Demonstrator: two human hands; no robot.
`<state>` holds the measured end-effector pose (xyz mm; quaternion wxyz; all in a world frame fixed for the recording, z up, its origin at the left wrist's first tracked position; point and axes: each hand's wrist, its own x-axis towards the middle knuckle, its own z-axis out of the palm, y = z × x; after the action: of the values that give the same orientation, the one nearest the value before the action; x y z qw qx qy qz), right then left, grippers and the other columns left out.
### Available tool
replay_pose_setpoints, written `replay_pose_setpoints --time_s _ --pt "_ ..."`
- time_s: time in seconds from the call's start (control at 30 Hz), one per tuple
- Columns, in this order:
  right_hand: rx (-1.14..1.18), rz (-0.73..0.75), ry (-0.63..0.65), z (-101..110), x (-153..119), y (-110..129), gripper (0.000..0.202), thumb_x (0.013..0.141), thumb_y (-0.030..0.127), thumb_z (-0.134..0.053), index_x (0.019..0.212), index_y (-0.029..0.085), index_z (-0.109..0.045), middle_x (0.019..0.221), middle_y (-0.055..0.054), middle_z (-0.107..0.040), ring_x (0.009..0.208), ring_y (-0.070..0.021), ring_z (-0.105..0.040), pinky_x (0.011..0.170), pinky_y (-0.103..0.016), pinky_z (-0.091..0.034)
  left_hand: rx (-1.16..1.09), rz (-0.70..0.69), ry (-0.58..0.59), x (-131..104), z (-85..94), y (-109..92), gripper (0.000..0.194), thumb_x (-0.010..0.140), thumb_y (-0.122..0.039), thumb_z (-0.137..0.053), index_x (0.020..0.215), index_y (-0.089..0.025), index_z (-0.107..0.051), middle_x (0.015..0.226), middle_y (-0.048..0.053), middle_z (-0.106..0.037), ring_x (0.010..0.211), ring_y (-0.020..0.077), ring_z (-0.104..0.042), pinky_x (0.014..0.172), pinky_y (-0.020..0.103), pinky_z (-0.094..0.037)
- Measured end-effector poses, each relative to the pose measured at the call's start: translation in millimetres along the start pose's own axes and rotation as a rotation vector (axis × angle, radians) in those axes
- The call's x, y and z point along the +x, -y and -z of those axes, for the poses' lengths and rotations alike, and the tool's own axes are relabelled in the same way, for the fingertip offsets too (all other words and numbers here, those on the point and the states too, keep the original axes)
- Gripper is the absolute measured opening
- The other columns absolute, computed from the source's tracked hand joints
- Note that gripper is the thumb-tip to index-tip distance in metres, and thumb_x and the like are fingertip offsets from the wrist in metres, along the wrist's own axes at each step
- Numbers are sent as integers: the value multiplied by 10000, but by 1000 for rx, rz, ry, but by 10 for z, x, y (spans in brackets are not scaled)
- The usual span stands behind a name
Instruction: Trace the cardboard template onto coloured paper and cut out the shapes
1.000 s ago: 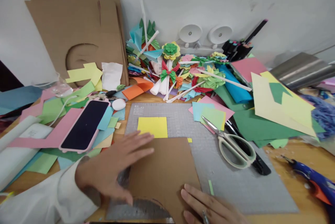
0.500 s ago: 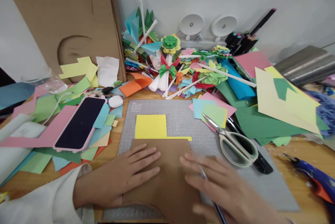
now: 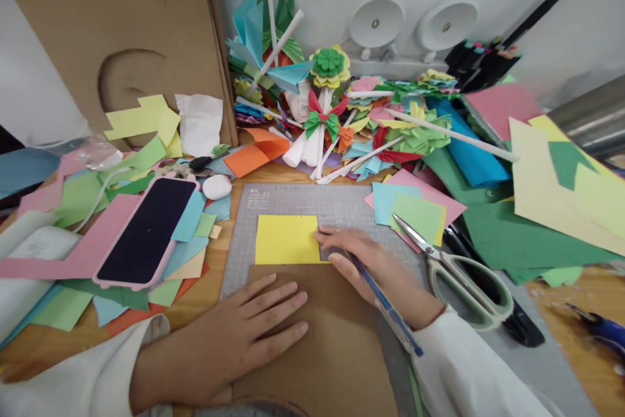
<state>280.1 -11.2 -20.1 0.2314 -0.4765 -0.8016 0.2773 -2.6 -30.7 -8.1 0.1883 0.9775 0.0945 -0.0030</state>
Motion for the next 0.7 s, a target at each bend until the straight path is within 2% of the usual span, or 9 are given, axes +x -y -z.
replay_pose_setpoints --time_s 0.1,0.27,0.5,0.7 --pt "0 -1 -17 15 15 33 217 968 305 -438 1076 232 -611 1236 -73 -663 1199 -212 -581 1006 -388 -484 1 10 -14 3 -21 5 921 754 -452 -671 1481 -107 -223 1571 202 -206 1443 336 -193 1178 516 -147" --pt "19 13 -50 24 64 65 210 969 314 -428 1000 223 -615 1178 -81 -695 1156 -216 -613 981 -380 -506 20 0 -26 16 -24 13 861 772 -405 -657 1469 -99 -254 1562 198 -239 1431 330 -230 1178 524 -137" --pt "45 5 -65 25 73 79 180 958 299 -444 966 234 -611 1156 -71 -706 1132 -212 -629 973 -380 -510 0 -1 -20 33 -25 11 974 705 -463 -707 1469 -84 -238 1563 211 -225 1425 347 -231 1158 591 -131" --pt "183 -43 -60 51 48 99 220 963 364 -445 1003 237 -620 1182 -75 -691 1179 -238 -595 997 -411 -482 5 -2 -39 29 -30 6 953 713 -457 -700 1466 -83 -251 1558 220 -234 1426 351 -229 1162 574 -120"
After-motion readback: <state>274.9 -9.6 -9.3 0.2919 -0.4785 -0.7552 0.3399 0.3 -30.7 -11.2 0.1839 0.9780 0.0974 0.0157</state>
